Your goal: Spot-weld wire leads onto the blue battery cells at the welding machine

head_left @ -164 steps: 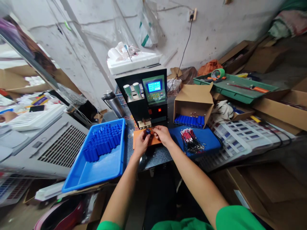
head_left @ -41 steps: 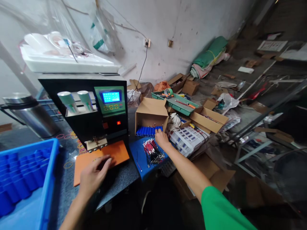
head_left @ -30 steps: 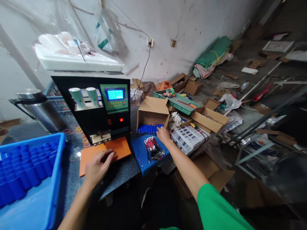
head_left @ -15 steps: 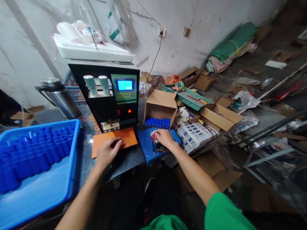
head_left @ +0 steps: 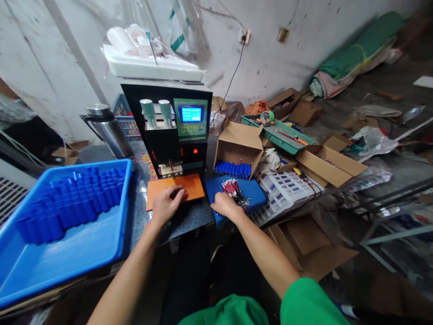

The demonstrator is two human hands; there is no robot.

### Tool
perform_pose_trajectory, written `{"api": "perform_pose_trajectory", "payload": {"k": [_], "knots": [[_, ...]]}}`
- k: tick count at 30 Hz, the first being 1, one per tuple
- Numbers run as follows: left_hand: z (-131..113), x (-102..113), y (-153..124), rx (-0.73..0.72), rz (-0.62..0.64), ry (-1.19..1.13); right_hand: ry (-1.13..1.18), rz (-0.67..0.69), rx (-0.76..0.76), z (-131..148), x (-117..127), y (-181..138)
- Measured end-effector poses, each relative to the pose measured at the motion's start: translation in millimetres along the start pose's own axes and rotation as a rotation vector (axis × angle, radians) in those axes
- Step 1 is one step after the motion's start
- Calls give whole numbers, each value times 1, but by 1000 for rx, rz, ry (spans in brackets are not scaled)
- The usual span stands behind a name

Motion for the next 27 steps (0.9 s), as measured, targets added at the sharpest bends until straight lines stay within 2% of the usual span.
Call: {"api": "perform_pose_trajectory", "payload": {"k": [7,11,13,15,18,21,24,27], "knots": [[2,0,-1,-2,15,-20,154,-82,9,-7,-5,-6],[1,1,-1,7,31,-84,471,-158,79,-10,6,-14],[-5,2,-4,7,50,-166,710,-92,104,-11,7,-19],[-21,3,-11,-53,72,-216,918,47,112,-7,6,-27],[-59,4,-28,-266,105,-191,1104,240,98,3,5,-42],[-91,2,-47,-477,122,-131,1238,350,82,13,6,-51],[-104,0,-58,-592,110,-62,1327,423,87,22,2,-54],[-105,0,-62,-624,77,6,1401,507,117,32,-4,-56]]}}
Point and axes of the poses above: each hand's wrist, its own y-axis towards the middle knuckle, its own x-axis out of the back of the hand, z = x × y, the point moved 8 cm from there along y, towards the middle knuckle, and after that the axes turned 6 degrees about y, right-handed, at the moved point
